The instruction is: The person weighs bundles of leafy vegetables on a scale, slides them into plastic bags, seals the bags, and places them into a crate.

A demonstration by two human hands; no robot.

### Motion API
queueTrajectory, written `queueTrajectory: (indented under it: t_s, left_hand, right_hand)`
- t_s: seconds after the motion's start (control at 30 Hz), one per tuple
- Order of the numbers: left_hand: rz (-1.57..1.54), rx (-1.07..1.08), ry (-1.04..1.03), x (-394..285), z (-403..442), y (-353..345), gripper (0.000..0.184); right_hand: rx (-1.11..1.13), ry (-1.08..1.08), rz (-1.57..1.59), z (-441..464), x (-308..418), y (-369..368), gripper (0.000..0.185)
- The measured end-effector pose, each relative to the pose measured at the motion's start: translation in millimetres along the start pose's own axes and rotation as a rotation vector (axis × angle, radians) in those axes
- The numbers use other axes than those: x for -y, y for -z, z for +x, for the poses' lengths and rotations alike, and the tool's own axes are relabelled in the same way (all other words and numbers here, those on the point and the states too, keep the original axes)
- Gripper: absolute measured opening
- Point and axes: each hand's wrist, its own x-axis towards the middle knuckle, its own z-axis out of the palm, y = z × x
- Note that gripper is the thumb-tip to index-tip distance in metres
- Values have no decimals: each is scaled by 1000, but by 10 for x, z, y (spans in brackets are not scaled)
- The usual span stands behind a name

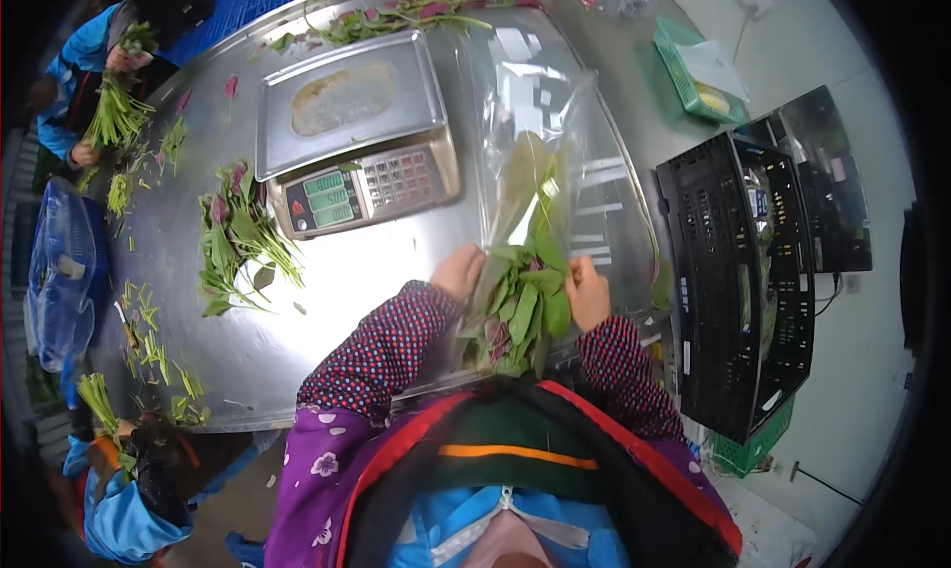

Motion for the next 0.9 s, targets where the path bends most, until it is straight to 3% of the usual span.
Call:
queueTrajectory:
  t_s: [0.27,0.33,0.37,0.4,0.47,0.53,0.57,0.6,0.67,0.7,0.73,0.8,0.87,0.9]
  left_hand:
    - [-59,19,-117,-33,-1066,28,16]
    - [-110,-15,-120,-154,-1021,-12,16]
    - [-125,-12,-104,-255,-883,-2,17]
    - [-77,-49,-178,-300,-671,-27,18]
    - [-295,-29,23,-957,-171,369,19]
    - [-612,28,-63,-1211,381,609,18]
    - [-805,73,54,-1339,638,703,16]
    - [-996,96,181,-1467,893,797,15]
    - [-1281,251,96,-2077,747,1206,16]
    - [-1270,212,37,-2189,824,1296,18]
    - [-1255,175,2,-2235,854,1348,21]
    - [-1335,119,42,-2222,1020,1410,23]
    - [-1393,137,15,-2426,886,1719,20]
    - [-1393,185,-77,-2480,760,1871,16]
  right_hand:
    - [0,-105,184,-1168,-478,-182,15]
    - [-60,-184,220,-1073,-208,-85,12]
    - [-66,-199,58,-922,17,54,6]
    - [-200,-132,69,-734,89,136,5]
    - [-397,-33,8,-299,232,478,12]
    - [-367,55,386,52,594,778,14]
    - [-347,94,572,230,778,931,15]
    - [-337,217,318,285,858,1143,12]
    - [-326,518,-221,653,1117,1668,7]
    - [-280,292,416,681,1211,1821,4]
    - [-492,855,-400,711,1389,1886,5]
    - [-183,-262,802,860,1509,1960,9]
    - [-72,-121,915,574,1982,2134,19]
    - [-54,-162,966,380,2238,2222,22]
